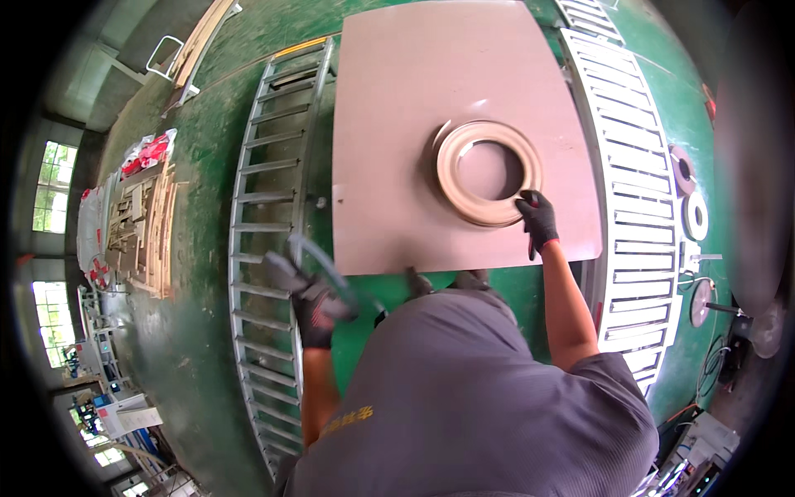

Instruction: The person prepares coils of edge banding by taping the ends to the rolls and then carries a flat board to a conveyor belt.

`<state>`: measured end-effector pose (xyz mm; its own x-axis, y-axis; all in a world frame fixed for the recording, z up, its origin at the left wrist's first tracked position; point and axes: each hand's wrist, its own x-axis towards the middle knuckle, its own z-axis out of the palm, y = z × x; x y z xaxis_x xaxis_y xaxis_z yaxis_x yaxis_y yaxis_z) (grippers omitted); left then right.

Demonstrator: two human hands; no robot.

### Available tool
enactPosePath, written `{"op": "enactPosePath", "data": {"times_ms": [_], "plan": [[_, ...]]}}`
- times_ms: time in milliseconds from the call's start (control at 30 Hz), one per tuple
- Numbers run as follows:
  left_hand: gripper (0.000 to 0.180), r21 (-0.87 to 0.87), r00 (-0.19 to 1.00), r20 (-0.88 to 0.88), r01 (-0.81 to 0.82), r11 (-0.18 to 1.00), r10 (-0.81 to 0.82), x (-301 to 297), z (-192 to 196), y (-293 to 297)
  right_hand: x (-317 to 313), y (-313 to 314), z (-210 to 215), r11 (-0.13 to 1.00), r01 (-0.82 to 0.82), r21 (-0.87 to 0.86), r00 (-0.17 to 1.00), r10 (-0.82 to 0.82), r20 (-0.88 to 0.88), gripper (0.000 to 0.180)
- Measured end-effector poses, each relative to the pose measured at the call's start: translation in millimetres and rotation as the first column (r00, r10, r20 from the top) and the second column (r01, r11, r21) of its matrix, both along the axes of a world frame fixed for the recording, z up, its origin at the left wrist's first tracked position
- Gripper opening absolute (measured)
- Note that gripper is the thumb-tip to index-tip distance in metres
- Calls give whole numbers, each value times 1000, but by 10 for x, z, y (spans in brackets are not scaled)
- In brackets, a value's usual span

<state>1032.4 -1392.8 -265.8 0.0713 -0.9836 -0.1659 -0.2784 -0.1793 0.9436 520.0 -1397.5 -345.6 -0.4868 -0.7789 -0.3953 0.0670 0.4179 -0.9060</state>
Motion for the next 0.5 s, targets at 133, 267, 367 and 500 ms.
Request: {"op": "enactPosePath", "data": {"times_ms": [133, 267, 367, 500], "plan": [[24, 105, 849, -524, -17, 994, 70, -946, 314, -528, 1133, -110, 1024, 723, -615, -314, 788, 563, -248, 57], [38, 79, 764, -644, 11, 997, 43, -1447, 500, -745, 1789, -234, 1523, 641, -706, -302, 689, 721, -79, 68], [36, 35, 739, -662, 193, 981, -122, -1722, 812, -765, 1689, -213, 1428, 709, -631, -315, 742, 670, 20, 56], [36, 33, 643, -721, 402, 915, -257, -1929, 683, -819, 1417, -98, 1401, 800, -478, -364, 764, 583, 276, 39]]}}
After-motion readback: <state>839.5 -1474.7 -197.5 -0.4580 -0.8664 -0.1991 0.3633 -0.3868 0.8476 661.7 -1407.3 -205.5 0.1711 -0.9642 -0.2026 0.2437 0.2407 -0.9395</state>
